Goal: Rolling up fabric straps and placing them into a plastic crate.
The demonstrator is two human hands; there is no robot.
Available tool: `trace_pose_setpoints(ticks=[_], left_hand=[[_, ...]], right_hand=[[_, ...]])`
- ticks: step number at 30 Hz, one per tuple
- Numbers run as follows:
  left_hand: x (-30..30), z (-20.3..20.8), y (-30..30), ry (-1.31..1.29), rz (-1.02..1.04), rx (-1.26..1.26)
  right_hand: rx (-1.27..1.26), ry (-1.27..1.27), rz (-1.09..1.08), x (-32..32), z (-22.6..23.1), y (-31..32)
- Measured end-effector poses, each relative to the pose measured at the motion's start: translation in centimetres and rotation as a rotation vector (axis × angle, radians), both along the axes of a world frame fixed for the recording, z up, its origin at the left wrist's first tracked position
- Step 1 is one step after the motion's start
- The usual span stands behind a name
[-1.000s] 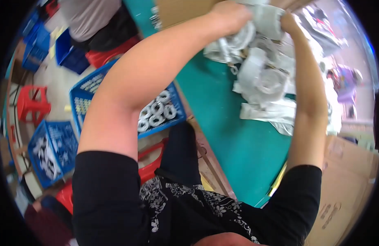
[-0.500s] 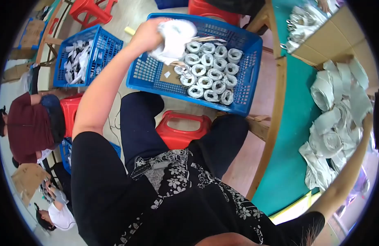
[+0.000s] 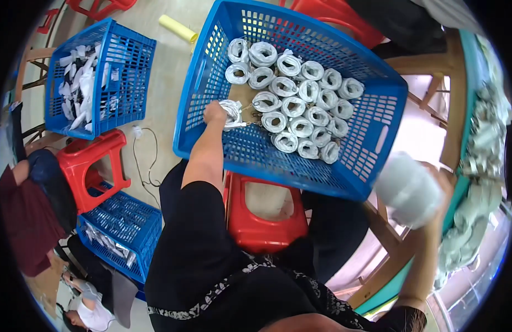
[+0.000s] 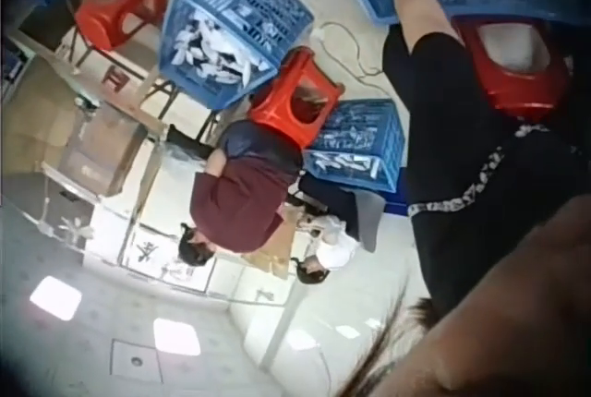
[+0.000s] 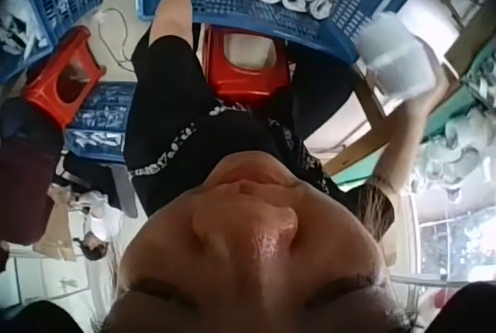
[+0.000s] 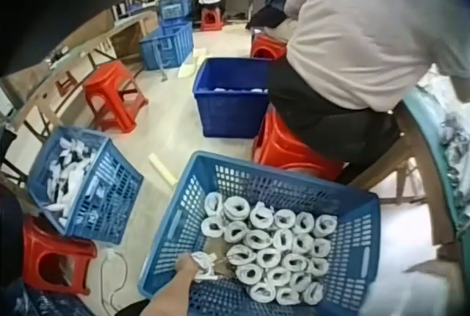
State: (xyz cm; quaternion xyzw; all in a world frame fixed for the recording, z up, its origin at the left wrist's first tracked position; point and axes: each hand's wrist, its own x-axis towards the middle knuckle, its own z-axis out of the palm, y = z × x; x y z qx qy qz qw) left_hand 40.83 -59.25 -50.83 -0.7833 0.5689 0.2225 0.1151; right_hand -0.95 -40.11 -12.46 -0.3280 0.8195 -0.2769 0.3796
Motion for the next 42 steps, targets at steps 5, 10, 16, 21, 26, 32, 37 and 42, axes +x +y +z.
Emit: trace_pose_setpoints(ticks=[5, 10, 16, 21, 26, 32, 37, 42], left_hand=[[-2.5, -11.1, -3.8, 0.029, -0.183, 0.145], [-5.3, -16.0, -7.9, 0.047, -0.038, 0.193], [-3.1, -20.8, -5.7, 0.049, -0.004, -0.228], [-3.3, -17.4, -5.2, 0.239, -0.024, 0.109], [-1.3, -17.4, -0.5, 0.053, 0.404, 0.043], [-9.5, -18.1, -1.3, 0.250, 0.263, 0.122], [-6.9, -24.1, -4.9, 0.840, 0.530, 0.424], [-7.3, -14.8, -4.6, 1.307, 0.915, 0.729]], right_hand=[[0.063, 0.104, 0.260, 7.0, -17.3, -5.4], [0.219, 0.240, 0.299, 12.3, -31.2, -8.6], [0.255, 0.122, 0.377, 21.3, -42.6, -11.1], [0.387, 0.089, 0.439, 22.5, -44.2, -11.5], [0.387, 0.090, 0.394, 21.4, -44.3, -11.1], [0.458, 0.166, 0.396, 17.3, -45.4, -8.5], [0.506, 0.090, 0.411, 21.2, -43.7, -10.5], [0.526, 0.084, 0.335, 21.8, -45.2, -12.1]])
